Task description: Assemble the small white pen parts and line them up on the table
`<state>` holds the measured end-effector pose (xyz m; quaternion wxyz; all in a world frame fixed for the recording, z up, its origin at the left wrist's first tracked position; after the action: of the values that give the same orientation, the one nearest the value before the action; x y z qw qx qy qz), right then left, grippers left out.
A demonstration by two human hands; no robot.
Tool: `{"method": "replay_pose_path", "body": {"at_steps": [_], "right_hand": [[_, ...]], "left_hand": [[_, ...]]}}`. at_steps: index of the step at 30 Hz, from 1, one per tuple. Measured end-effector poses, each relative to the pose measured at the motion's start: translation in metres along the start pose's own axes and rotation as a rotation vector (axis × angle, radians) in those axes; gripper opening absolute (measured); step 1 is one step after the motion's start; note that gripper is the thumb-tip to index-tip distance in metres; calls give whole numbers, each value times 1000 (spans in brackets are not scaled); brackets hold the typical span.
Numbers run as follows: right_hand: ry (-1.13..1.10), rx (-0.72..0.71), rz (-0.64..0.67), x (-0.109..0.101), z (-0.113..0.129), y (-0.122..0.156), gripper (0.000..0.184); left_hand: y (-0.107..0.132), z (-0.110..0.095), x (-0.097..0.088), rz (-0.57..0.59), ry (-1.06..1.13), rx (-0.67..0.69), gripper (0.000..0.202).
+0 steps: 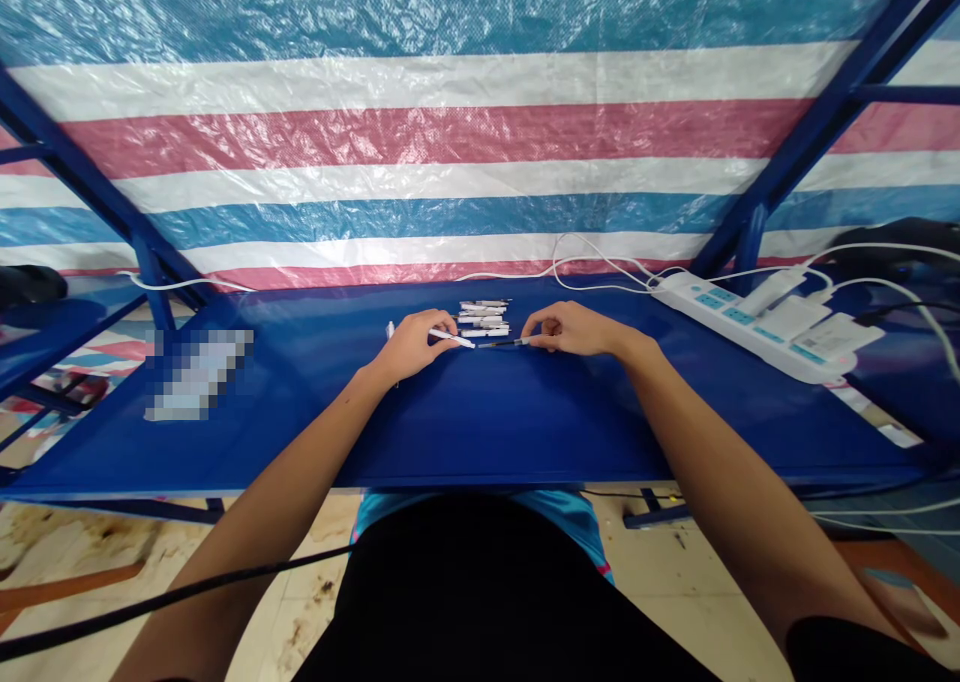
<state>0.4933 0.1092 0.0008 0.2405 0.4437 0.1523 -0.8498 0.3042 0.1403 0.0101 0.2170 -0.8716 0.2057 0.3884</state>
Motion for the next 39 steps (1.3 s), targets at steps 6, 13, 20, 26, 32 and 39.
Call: {"method": "replay_pose_path", "body": {"at_steps": [6,13,20,26,32,39], "right_hand": [[15,-3,-15,-2,1,0,22],[34,18,-15,-4,-4,1,22],[43,16,-24,-6,-13,2,23],[83,42,-33,-7,-13,3,18],[96,65,-48,-2,-7,-1,22],[134,35,-37,5,5,-8,22]], "left_hand": [[0,1,-3,-18,-1,-3,14],[-1,2,-10,-62,-10,-9,11],[-1,7,-24,-141,-7,-34,16],[-1,5,-12,-47,15,-26,21],[1,-4,2,39,28,13,20],[3,-8,10,101,21,51,14]]}}
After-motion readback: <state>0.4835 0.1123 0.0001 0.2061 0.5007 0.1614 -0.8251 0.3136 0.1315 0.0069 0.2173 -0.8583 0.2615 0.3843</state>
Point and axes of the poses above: each hand's wrist, its own y-axis away from the middle knuckle, its own x-axis out of the palm, z = x × y, the point moved 10 cm from there along -y, towards the middle knuckle, and after that the axes turned 11 degrees about -x, right-handed, at the moved point
